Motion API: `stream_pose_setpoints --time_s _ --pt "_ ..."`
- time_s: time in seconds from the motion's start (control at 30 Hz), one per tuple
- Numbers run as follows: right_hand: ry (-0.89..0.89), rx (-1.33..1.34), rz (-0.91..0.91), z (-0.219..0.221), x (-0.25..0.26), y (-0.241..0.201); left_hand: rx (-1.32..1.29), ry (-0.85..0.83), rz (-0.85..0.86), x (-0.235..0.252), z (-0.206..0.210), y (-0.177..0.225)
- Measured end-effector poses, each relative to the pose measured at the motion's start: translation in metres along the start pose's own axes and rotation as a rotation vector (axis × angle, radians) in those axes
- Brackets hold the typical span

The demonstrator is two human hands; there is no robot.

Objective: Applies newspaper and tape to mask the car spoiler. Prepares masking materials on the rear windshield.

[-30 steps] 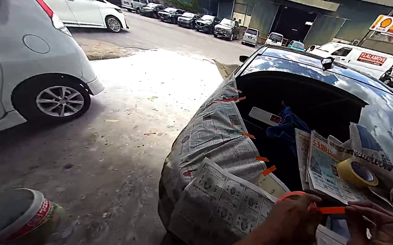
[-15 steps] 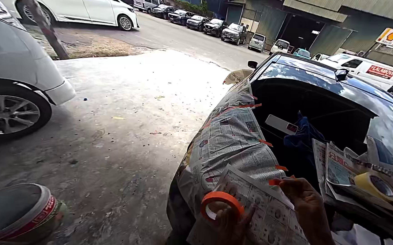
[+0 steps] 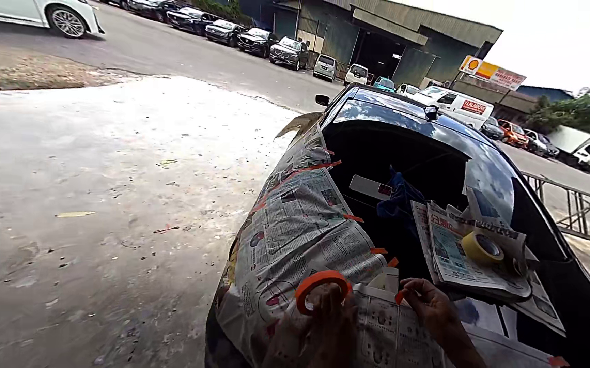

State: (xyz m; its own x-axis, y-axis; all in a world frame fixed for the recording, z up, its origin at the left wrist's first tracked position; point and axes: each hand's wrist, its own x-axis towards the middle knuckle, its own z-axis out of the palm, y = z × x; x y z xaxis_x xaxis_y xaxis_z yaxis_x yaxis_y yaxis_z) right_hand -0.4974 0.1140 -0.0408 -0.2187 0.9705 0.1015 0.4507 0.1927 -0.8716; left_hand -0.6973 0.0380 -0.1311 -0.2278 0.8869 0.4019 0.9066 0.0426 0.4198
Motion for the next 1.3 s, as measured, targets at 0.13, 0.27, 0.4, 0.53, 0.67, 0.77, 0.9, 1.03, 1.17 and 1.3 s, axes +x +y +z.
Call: stream_pose_setpoints --time_s 0.13,0.27,0.4,0.53,0.67,0.77,0.9,1.03,1.17,1.3 --pt "0.122 -0.223 -0.087 0.016 -0.012 0.013 0.046 0.011 0.113 0.019 0.015 0.010" --pt "0.203 -0.502 0.090 0.034 -0.004 0.002 -0.058 -0.123 0.177 0.035 0.017 0.015" --pt "0.106 -0.656 0.337 0.044 0.017 -0.018 -0.127 -0.278 0.194 0.050 0.013 0.018" --pt "0.053 -0.738 0.459 0.028 0.032 -0.022 -0.122 -0.214 0.231 0.054 0.013 0.014" --pt "0.116 -0.630 0.313 0.007 0.027 0.010 -0.130 -0.133 0.298 0.055 0.009 0.015" --pt "0.157 -0.468 -0.300 0.004 0.021 0.030 -0.133 -0.036 0.348 0.054 0.012 0.015" --pt "-0.130 -0.659 -0.341 -0.014 0.026 0.024 -0.099 0.057 0.379 0.052 0.017 0.014" --pt "-0.177 -0.635 -0.207 -0.035 0.015 0.047 -0.060 0.007 0.349 0.057 0.021 0.019" --pt "-0.017 -0.593 -0.275 -0.029 -0.005 0.079 0.022 -0.141 0.158 0.054 0.022 0.033" --pt "0.233 -0.517 -0.258 -0.013 -0.016 0.097 0.014 0.048 0.169 0.046 0.025 0.063"
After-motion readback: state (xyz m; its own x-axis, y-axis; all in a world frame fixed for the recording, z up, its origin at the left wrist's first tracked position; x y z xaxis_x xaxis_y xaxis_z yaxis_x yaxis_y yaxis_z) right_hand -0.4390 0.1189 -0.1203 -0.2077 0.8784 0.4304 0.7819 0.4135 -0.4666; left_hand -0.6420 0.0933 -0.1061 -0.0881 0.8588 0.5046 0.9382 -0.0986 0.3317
